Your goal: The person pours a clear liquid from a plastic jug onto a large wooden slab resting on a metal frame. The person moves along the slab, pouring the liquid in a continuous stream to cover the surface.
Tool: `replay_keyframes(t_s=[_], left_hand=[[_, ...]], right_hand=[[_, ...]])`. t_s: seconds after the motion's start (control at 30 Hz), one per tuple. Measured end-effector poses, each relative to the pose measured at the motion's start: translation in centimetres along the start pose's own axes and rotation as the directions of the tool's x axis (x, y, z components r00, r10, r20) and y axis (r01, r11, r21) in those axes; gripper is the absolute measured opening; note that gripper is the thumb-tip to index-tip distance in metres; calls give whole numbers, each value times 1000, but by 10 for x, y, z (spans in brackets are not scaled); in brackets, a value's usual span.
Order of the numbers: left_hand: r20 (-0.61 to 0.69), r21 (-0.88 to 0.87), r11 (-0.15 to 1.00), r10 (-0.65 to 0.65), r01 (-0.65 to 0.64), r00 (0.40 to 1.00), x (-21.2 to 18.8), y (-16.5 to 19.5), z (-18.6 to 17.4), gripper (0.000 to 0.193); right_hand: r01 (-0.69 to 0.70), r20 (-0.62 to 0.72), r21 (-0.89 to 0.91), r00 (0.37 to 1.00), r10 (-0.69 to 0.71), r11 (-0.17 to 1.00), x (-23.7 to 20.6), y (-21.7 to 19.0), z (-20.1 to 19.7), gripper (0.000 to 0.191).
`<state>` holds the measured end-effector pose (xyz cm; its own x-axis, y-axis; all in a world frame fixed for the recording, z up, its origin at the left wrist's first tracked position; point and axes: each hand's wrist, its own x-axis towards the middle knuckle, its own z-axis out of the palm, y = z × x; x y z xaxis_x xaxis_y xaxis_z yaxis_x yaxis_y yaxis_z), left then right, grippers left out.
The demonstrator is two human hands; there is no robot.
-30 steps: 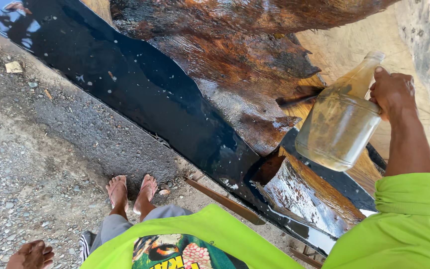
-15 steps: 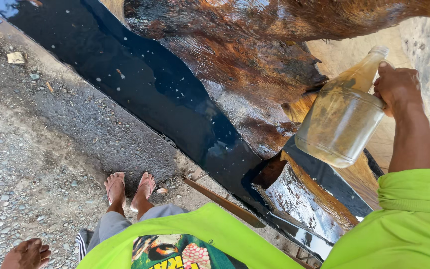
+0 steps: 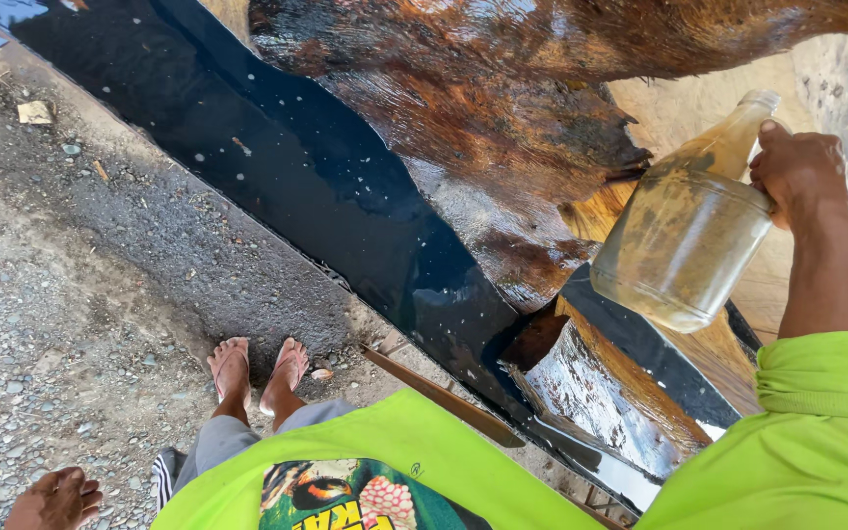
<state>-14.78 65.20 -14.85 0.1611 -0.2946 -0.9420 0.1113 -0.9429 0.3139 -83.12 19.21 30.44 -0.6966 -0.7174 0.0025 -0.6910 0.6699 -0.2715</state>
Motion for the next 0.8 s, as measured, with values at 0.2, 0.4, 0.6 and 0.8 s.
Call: replay_keyframes(t_s=[0.2, 0.4, 0.6, 0.8], left_hand=[[-61, -195, 966, -185, 170, 981, 9, 7, 2, 44], [-40, -298, 920, -279, 255, 959, 12, 17, 7, 47], [20, -346, 902, -267, 258, 963, 14, 24, 15, 47], [-24, -244, 947, -220, 208, 975, 17, 26, 27, 50]], right_hand=[[-45, -17, -4, 999, 44, 999, 10, 22, -4, 43], [-86, -12, -36, 996, 86, 996, 18, 54, -11, 45], [-126, -7, -127, 992, 127, 984, 26, 91, -20, 50], [-113, 5, -210, 993, 117, 971, 36, 120, -26, 55]])
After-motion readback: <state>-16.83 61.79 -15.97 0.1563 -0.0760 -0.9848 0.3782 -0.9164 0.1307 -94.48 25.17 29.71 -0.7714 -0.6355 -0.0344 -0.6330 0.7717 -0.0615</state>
